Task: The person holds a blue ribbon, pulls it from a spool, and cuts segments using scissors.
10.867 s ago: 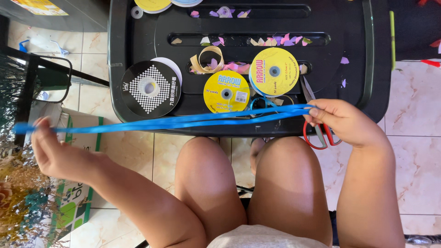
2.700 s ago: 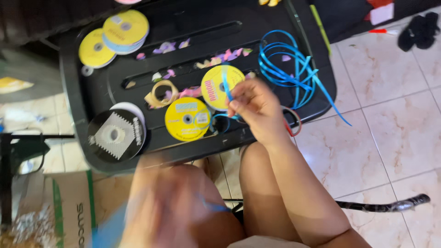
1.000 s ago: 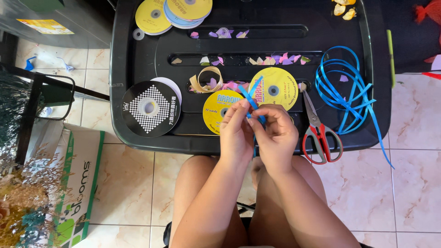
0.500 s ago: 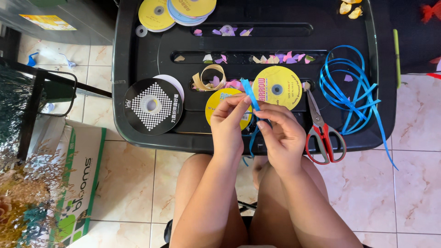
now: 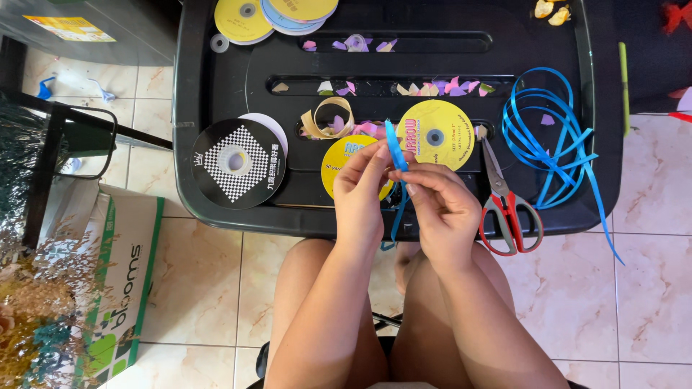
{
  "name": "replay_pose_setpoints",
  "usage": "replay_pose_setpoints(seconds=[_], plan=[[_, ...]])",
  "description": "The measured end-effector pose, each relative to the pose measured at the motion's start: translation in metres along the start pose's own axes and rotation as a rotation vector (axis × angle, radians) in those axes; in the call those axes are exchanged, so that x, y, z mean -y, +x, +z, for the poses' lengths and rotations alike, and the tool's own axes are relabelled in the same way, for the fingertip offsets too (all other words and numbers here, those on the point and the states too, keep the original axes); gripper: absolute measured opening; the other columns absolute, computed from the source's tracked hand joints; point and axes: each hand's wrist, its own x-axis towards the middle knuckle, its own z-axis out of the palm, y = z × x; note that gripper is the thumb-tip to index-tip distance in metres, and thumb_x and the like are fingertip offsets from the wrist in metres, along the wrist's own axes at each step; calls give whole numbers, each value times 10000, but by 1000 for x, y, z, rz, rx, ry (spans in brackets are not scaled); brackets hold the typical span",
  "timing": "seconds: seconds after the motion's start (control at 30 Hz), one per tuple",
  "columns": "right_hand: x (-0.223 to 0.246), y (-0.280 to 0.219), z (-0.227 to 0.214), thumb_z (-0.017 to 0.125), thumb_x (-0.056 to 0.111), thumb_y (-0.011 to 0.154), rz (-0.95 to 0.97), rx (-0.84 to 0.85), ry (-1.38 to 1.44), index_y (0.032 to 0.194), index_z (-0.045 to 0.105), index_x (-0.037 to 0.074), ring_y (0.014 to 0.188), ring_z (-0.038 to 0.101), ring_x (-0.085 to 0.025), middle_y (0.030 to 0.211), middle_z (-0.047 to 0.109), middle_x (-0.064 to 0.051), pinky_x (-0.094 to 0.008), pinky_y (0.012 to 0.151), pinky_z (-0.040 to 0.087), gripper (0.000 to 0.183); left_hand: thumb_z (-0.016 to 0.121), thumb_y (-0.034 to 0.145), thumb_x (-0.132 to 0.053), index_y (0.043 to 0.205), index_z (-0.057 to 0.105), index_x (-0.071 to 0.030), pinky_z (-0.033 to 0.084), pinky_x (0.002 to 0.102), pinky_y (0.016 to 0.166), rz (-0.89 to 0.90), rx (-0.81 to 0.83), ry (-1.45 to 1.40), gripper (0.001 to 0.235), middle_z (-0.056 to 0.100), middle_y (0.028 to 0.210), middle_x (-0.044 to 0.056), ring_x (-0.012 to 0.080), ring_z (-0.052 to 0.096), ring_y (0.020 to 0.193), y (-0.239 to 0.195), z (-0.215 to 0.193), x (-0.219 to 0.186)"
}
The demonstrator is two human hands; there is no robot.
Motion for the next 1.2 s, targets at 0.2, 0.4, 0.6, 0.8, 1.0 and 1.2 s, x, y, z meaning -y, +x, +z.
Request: replay_pose_setpoints(seconds=[0.2, 0.4, 0.6, 0.8, 1.0, 1.2], plan=[[-2, -1, -1, 692, -148, 911, -9, -10, -28, 973, 737, -88, 997, 706, -264, 968, 712, -212, -438, 956, 582, 97, 793, 933, -192, 1110, 767, -20, 536, 318, 823, 40, -5, 75, 249, 741, 931, 120, 162, 692, 913, 3, -3, 5], [-5, -2, -1, 689, -154, 910, -3, 7, -8, 966, 729, -100, 965, 708, -278, 949, 712, -228, -442, 935, 588, 88, 812, 913, -156, 1084, 780, -13, 572, 302, 795, 87, -6, 104, 225, 760, 927, 132, 153, 690, 899, 7, -9, 13], [-12, -3, -5, 634, -72, 977, 73, 21, 83, 1111, 611, -43, 972, 643, -186, 1106, 622, -167, -376, 914, 564, 139, 828, 902, -163, 1041, 803, -50, 561, 274, 745, 63, 3, 105, 181, 773, 976, 112, 138, 668, 904, 5, -10, 11], [-29, 2, -23, 552, 35, 1052, 223, 217, 18, 1064, 667, -45, 769, 556, -132, 783, 592, -83, -313, 755, 500, 141, 803, 917, -125, 1008, 802, -50, 557, 265, 760, 103, 59, 98, 118, 760, 1116, 110, 119, 634, 972, 5, -9, 9], [-22, 3, -39, 555, -3, 1032, 334, 337, 82, 934, 692, -31, 653, 578, -132, 634, 557, -50, -285, 743, 515, 171, 786, 917, -90, 963, 796, -32, 498, 346, 898, 149, -37, -31, 75, 767, 1052, 121, 199, 669, 1050, 14, -25, 11], [10, 21, -42, 500, 17, 1044, 496, 504, 232, 1093, 666, -37, 551, 574, -110, 687, 626, -87, -251, 634, 481, 182, 765, 930, -89, 938, 789, -50, 468, 372, 938, 227, -69, -98, 47, 765, 1029, 121, 233, 682, 1068, 6, -35, -16]])
